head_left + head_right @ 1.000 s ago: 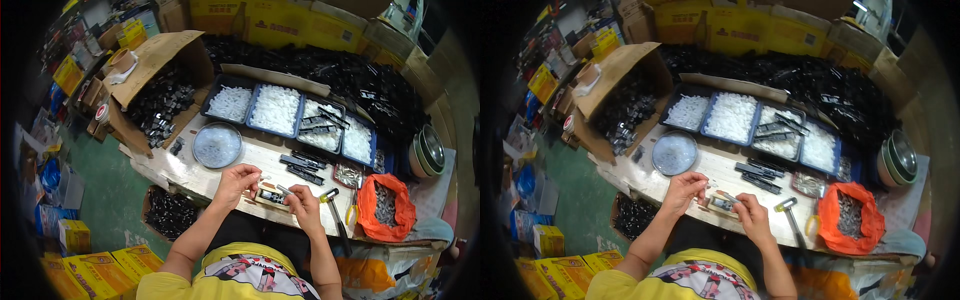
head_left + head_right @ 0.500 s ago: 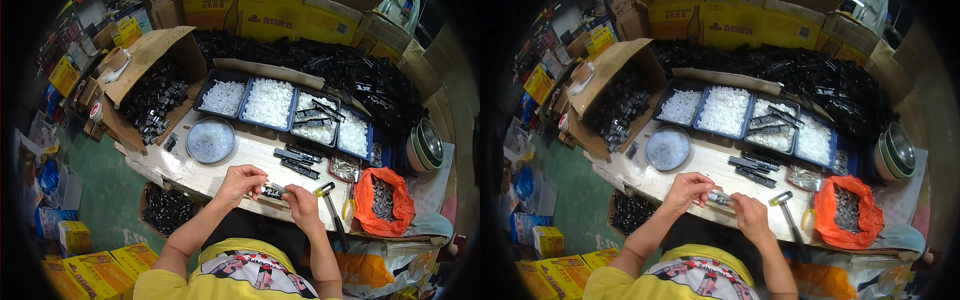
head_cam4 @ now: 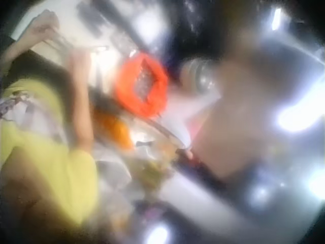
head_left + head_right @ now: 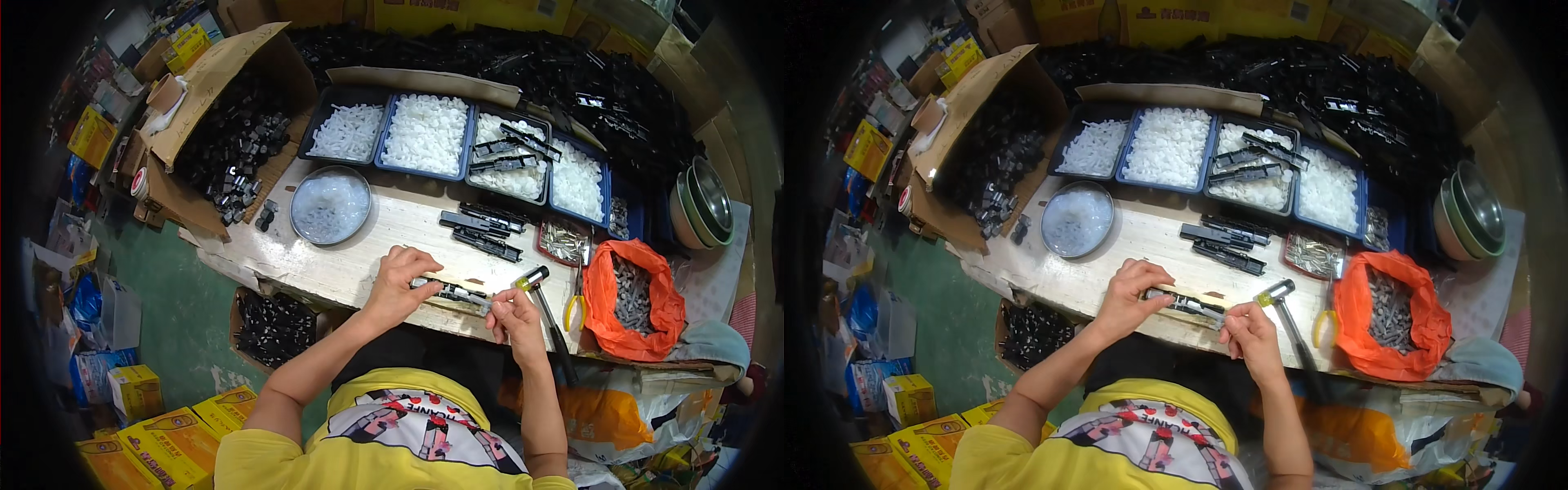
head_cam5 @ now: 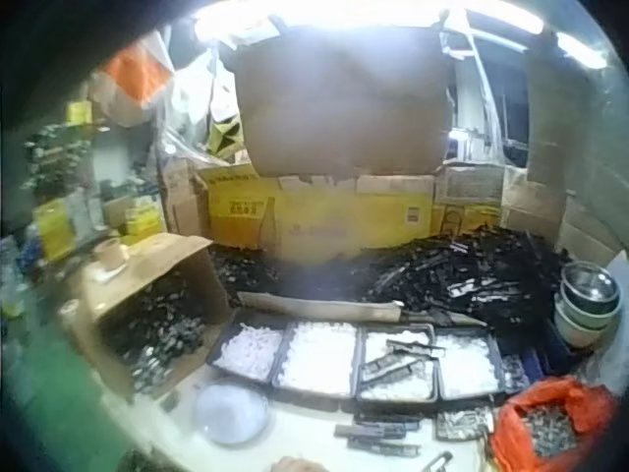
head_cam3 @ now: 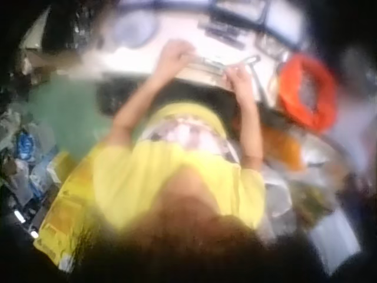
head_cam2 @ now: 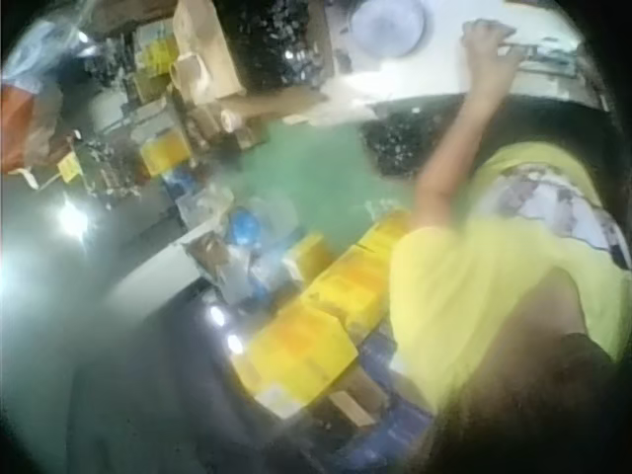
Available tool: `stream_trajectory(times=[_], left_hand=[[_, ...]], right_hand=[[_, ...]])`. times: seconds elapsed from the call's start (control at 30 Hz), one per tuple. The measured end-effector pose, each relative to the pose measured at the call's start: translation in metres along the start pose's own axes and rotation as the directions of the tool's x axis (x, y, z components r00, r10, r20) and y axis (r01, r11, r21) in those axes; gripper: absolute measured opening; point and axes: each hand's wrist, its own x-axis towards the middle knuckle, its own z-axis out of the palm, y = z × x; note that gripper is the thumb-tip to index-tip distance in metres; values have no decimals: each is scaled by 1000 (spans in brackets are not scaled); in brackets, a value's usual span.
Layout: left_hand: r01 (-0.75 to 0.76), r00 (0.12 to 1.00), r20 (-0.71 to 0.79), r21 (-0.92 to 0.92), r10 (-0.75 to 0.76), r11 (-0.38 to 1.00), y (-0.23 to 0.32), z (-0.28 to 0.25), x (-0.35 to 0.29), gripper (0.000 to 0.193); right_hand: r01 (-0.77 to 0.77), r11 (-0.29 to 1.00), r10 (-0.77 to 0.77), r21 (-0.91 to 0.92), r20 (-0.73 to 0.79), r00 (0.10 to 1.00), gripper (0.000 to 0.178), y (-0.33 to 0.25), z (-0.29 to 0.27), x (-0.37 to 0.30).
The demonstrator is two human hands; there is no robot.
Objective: The person assembles small electronic components at a cluttered workbench. They insert white plastic pieces into black cylindrical bodies, place metal pins into the assembly, and use a hammer to secure the parts. The person also uses pliers to adjust components and places finished units into a tray.
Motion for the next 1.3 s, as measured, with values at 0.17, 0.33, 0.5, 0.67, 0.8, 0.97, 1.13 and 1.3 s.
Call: stream_trajectory(times=[0.17, 0.33, 0.5, 0.67, 0.8, 0.97, 1.13, 1.3], left_hand=[[62, 996, 50, 144, -70, 988, 2, 23, -10, 30], [127, 988, 69, 124, -136, 984, 1, 24, -10, 30], [158, 983, 79, 88, -165, 983, 0, 22, -8, 28], [113, 992, 46, 89, -117, 990, -2, 24, -10, 27], [48, 999, 2, 105, -48, 993, -1, 26, -12, 25], [-56, 998, -21, 144, 59, 988, -3, 28, -15, 13], [-96, 995, 13, 181, 95, 979, 0, 25, -12, 9], [-87, 996, 37, 161, 82, 983, 1, 24, -12, 6]], right_hand=[[-26, 999, 25, -30, -39, 999, 9, 5, 0, 3], [-3, 991, -2, -135, -42, 999, 9, 5, 3, 9], [38, 975, -44, -218, -23, 999, 9, 6, 7, 13], [31, 953, -40, -300, -25, 999, 9, 4, 8, 15], [76, 932, -94, -355, -33, 995, 8, 8, 8, 18], [-39, 920, 1, -391, -96, 995, 12, 7, 4, 25], [-65, 879, 12, -473, -115, 993, 15, 11, -3, 34], [-35, 760, -61, -649, -124, 990, 16, -2, 8, 30]])
